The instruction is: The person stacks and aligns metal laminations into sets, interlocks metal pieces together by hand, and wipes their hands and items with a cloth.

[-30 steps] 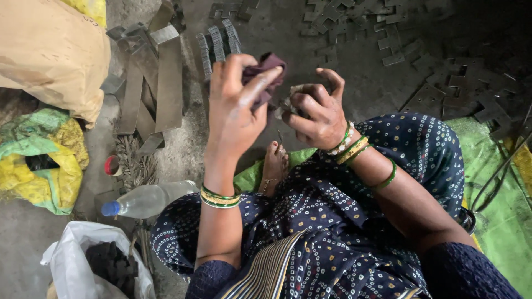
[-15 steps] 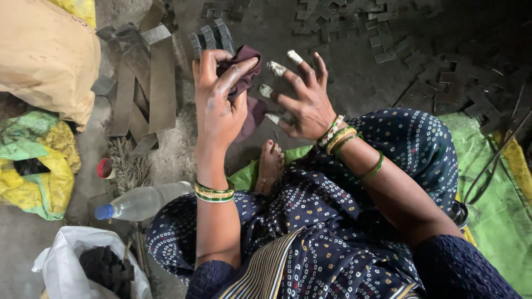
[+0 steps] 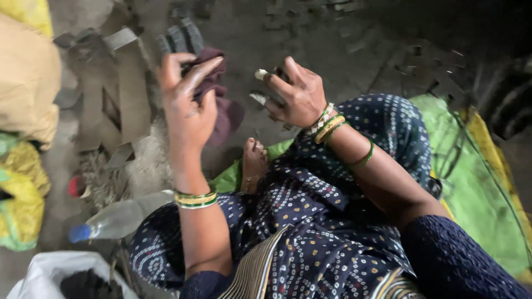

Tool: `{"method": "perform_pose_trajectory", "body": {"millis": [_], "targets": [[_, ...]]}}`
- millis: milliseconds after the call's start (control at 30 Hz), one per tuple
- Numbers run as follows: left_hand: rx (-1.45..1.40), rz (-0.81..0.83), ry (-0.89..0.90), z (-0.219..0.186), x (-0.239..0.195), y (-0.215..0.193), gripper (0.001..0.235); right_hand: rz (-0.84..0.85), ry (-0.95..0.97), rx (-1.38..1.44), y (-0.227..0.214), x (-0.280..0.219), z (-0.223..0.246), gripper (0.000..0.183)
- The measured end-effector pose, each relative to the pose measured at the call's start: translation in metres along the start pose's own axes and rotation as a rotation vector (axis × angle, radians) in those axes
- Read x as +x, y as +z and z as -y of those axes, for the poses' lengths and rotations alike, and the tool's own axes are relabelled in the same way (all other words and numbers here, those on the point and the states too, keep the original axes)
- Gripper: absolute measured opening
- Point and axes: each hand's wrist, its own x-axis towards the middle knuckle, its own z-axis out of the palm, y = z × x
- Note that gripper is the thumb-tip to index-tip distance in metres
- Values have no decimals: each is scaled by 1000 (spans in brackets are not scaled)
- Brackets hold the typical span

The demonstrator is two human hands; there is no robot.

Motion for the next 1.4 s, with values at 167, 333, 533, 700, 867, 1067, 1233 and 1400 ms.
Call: {"method": "perform_pose_trajectory", "body": {"millis": [167,333,533,700,867,1067,1233,1400], "targets": [[-38,-25,9,9,-8,-4,44,-92,-125,-176,-57,-2,24,59],[-178,-36,-29,17,-11,-3,41,128,-33,-115,-122,-2,45,88],[-510,-132,-94,26,-14,8,38,301,321,-505,-155,-41,11,90],[-969,-588,-553,18,-8,41,24,-22,354,-397,-154,-77,24,99],[-1554,-436,-809,-54,-24,78,33,-93,142,330,-136,-70,81,101],[-1665,-93,-483,-88,-33,105,43,-153,207,318,-129,-57,95,45],[-1435,-358,-842,-32,-4,95,60,-423,372,-162,-206,-124,43,15],[-1610,-517,-823,20,5,81,64,-373,618,-647,-239,-273,2,28]]}}
